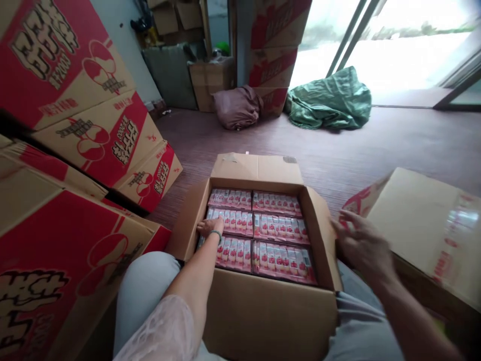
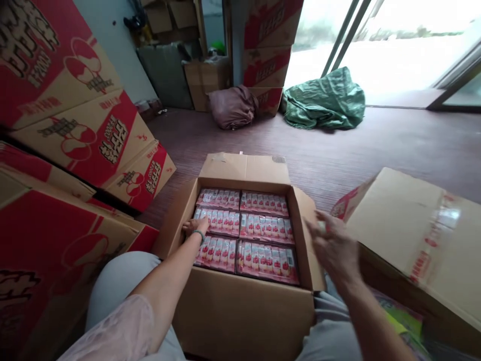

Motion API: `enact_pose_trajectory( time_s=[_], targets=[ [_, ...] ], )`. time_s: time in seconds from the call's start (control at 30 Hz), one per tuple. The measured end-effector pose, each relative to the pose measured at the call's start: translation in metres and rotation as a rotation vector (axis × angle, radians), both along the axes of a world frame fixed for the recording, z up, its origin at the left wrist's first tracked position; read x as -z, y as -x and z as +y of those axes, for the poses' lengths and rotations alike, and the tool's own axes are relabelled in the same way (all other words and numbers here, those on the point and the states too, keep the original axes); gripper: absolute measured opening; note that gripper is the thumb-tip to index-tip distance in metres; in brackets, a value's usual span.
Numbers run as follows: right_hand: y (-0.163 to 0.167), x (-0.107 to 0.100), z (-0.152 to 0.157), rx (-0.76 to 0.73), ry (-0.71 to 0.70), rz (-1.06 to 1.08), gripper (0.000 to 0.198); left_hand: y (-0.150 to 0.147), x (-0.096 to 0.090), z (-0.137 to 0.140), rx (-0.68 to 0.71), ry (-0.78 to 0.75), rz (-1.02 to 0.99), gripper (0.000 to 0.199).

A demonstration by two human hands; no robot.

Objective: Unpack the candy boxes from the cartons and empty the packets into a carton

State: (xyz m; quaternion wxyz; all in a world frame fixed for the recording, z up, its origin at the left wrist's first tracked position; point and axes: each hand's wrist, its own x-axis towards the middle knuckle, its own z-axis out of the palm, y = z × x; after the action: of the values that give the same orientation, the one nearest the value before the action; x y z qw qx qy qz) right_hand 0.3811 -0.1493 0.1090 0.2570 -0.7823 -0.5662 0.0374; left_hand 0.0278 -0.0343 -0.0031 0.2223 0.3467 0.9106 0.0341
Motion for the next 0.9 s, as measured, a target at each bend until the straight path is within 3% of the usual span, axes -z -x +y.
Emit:
enact_pose_trajectory(
  time_s=[0.13,0.2,0.33,0.4,0.5,0.53,0.7,0.8,0.9],
  targets=[
    [0.045,0.025,0.029,-0.155,0.051,0.186,0.044,-0.001,-0.002,-0.012,0.092,-0.068,0.049,0.067],
    [0.049,0.027,0.028,-0.201,0.068,0.174,0.042,-0.004,-0.007,-0.013,0.131,-0.106,0.105,0.061],
    [0.044,0.021,0.026,-0.145,0.101,0.141,0.040,-0.020,-0.029,-0.015,0.222,-0.215,0.229,0.051],
    [0.043,0.019,0.026,-0.148,0.103,0.135,0.038,-0.030,-0.046,-0.020,0.361,-0.293,0.274,0.045],
    [0.041,0.017,0.026,-0.166,0.112,0.149,0.038,-0.049,-0.069,-0.022,0.676,-0.403,0.291,0.038],
    [0.039,0.017,0.025,-0.166,0.116,0.152,0.037,-0.056,-0.075,-0.019,0.715,-0.416,0.281,0.040],
    [0.027,0.016,0.021,-0.127,0.165,0.147,0.032,-0.091,-0.086,0.026,0.478,-0.214,0.022,0.083],
    [0.024,0.017,0.022,-0.113,0.216,0.186,0.035,-0.103,-0.086,0.049,0.500,-0.171,-0.049,0.081],
    [0.029,0.018,0.024,-0.097,0.277,0.255,0.048,-0.094,-0.095,0.048,0.525,-0.208,-0.077,0.073]
  ],
)
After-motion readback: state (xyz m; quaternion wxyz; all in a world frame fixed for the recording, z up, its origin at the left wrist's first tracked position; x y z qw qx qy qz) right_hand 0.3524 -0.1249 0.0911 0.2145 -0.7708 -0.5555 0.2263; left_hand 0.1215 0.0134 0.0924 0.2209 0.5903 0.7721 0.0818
